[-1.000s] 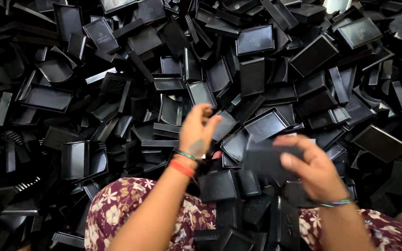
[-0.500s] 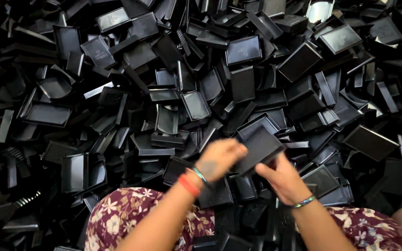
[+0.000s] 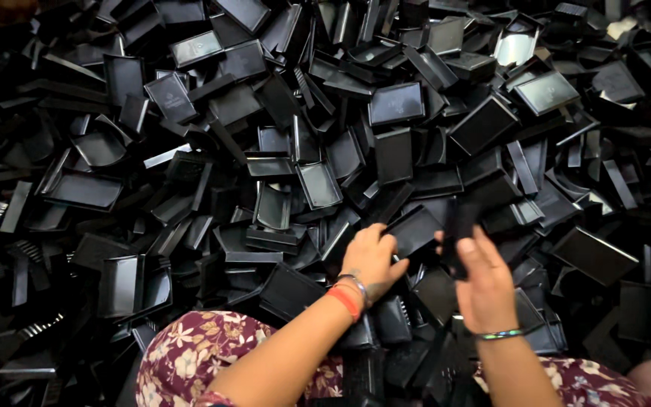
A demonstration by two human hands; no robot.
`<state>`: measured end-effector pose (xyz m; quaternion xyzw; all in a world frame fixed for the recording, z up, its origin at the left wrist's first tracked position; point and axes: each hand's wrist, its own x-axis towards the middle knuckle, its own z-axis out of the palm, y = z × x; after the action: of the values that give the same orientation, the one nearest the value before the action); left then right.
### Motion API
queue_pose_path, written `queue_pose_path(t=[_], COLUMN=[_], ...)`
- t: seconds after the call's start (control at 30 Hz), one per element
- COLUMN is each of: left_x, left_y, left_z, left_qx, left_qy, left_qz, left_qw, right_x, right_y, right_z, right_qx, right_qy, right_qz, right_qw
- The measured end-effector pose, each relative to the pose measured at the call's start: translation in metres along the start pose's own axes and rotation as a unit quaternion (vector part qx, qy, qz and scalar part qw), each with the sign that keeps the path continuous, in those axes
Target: The person sits on the floor and repeatedly picks up small black plastic components from a large pile, opens and closes them, and places them back down. The task involves handling many identical parts by hand without tools.
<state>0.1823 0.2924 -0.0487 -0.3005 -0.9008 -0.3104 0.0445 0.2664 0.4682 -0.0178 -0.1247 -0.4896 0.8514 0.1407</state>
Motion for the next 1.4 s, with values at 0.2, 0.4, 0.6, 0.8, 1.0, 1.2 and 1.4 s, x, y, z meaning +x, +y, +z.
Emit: queue_pose_path(t=[0.2,0.4,0.6,0.8,1.0,1.2,1.4], left_x=[-0.02,-0.021,-0.027,-0.025,-0.025,-0.024,-0.026], left_y=[0.005,0.002,0.002,0.0,0.002,0.007,0.007], left_z=[-0.045,-0.074,-0.058,-0.04,-0.026,-0.043,-0.065], left_qx=[-0.201,-0.622,-0.63,-0.75,-0.257,-0.396,-0.531], left_qy=[-0.029,-0.092,-0.093,0.005,0.167,-0.061,-0.377], left_qz=[-0.088,-0.077,-0.134,-0.322,0.02,-0.211,0.065], left_qw=[0.975,0.774,0.76,0.578,0.952,0.892,0.756], right_x=[-0.01,-0.007,-0.018,-0.019,-0.005,0.005,0.017], right_y=[-0.032,-0.028,-0.004,0.021,0.04,0.027,0.001], right_z=[0.006,0.006,0.015,0.011,-0.016,-0.017,-0.034], right_qx=[-0.489,-0.394,-0.318,-0.135,-0.156,-0.05,0.006], right_qy=[-0.12,-0.287,-0.201,-0.178,-0.046,-0.033,0.109], right_qz=[-0.252,-0.167,-0.077,-0.055,-0.016,0.024,0.012], right_qw=[0.827,0.857,0.923,0.973,0.987,0.998,0.994])
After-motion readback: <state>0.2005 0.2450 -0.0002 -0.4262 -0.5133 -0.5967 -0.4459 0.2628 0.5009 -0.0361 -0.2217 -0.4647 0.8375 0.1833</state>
